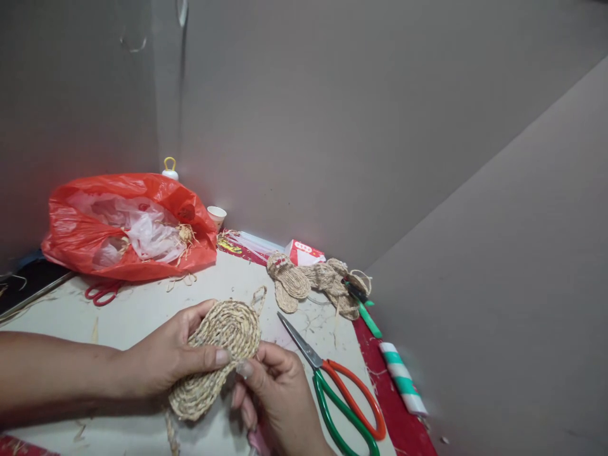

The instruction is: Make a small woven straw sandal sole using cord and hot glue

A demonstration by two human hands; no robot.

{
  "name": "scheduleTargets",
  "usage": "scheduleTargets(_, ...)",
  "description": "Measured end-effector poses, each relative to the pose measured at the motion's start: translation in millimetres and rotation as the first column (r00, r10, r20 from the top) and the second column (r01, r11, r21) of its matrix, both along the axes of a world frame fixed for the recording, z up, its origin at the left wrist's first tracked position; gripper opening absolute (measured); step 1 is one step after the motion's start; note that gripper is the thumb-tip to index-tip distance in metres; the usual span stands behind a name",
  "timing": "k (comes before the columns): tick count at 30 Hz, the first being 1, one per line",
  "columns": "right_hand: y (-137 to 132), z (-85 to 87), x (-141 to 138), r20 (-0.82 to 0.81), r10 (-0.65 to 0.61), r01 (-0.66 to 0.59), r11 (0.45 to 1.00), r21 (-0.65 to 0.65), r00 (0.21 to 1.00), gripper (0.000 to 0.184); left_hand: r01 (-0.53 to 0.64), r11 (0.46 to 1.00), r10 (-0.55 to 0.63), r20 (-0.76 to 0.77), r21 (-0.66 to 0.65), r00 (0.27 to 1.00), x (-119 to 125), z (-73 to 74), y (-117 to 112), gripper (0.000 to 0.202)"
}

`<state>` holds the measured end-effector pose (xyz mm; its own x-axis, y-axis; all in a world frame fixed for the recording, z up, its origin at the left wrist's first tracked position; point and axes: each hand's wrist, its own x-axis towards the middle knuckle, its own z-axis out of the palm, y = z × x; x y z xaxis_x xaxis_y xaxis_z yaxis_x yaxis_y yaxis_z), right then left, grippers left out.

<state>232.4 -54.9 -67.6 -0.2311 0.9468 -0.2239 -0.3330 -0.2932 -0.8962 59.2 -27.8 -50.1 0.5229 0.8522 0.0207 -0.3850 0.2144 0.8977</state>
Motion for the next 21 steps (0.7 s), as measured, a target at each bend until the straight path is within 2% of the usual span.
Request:
scheduleTargets(5, -2, 5.4, 5, 0.018, 0.041, -0.042, 0.999, 0.008, 0.999, 0.024, -0.011, 1.0, 0.012, 0.042, -0.029, 0.999, -1, 2.6, 0, 0.042)
scheduleTargets(13, 4, -1.4, 12, 0.105, 0.107, -0.12, 0.985, 0.125, 0.989, 0.028, 0.062, 0.995, -0.059, 0.049, -0.077, 0.997, 0, 2.1, -4, 0.047)
scheduleTargets(21, 7, -10.6, 15, 0.076, 0.238, -0.24, 0.971, 0.018, 0.968, 0.03, 0.131, 0.985, -0.122, 0.088, -0.109, 0.989, 1, -0.1, -7, 0.045)
